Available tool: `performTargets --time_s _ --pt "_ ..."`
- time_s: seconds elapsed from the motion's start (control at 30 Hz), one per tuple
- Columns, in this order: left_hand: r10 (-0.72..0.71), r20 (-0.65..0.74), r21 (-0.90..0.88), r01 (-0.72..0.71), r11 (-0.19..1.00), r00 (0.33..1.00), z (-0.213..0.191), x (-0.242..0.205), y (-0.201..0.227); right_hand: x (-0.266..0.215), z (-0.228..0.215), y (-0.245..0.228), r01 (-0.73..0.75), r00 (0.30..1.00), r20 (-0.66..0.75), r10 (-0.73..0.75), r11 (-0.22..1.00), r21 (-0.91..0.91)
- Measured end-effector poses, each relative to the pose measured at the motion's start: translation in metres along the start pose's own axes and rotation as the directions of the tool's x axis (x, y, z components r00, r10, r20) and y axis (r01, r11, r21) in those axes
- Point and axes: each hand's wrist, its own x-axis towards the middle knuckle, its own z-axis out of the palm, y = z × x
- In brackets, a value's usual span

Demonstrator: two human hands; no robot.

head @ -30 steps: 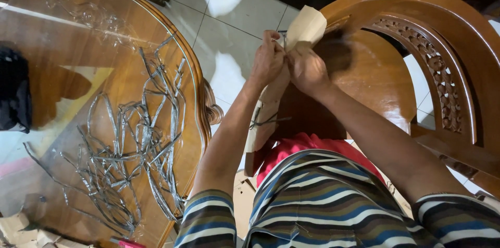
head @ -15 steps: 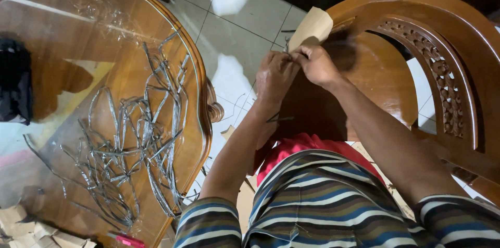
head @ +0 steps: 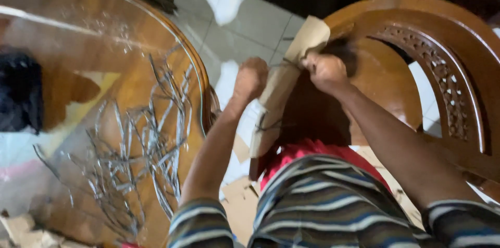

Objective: The person prepares packaging materials by folding pieces of cardboard and securing them with wire ties.

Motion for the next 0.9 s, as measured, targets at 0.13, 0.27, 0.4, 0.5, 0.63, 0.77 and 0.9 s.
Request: performTargets --time_s 0.13,0.27,0.4,0.5,0.63,0.77,0.9 --pt "-0.355 0.271 -0.610 0.445 0.656 0.895 -0.047 0.018 0.033 -0.004 -0.003 0.000 0.081 0.991 -0.130 -0.041 0.945 0.316" --pt "-0.485 0.271 -0.948 0.143 -0.284 0.831 -0.053 0.034 0.070 -0.024 -0.048 -0.076 0.210 0.967 -0.248 -0.050 0.710 0.672" --pt "-0.566 0.299 -0.914 0.061 -0.400 0.768 -0.029 0.060 0.065 -0.003 -0.004 -0.051 0.307 0.949 -0.296 -0.106 0.519 0.798" --pt "-0.593 0.315 -0.923 0.096 -0.372 0.741 -0.026 0.073 0.063 -0.005 -0.024 -0.059 0.340 0.940 -0.289 -0.179 0.496 0.799" --pt "-0.613 0.317 -0.946 0.191 -0.262 0.724 -0.032 0.079 0.064 0.003 -0.018 -0.054 0.385 0.922 -0.307 -0.235 0.499 0.776" --pt "-0.608 0.420 -0.908 0.306 -0.288 0.674 -0.024 0.084 0.061 -0.003 -0.025 -0.060 0.112 0.993 -0.098 -0.060 0.314 0.943" --pt "-0.644 0.482 -0.845 0.511 -0.160 0.595 0.031 0.052 0.018 -0.010 0.012 -0.025 0.013 0.996 -0.047 0.082 0.378 0.926"
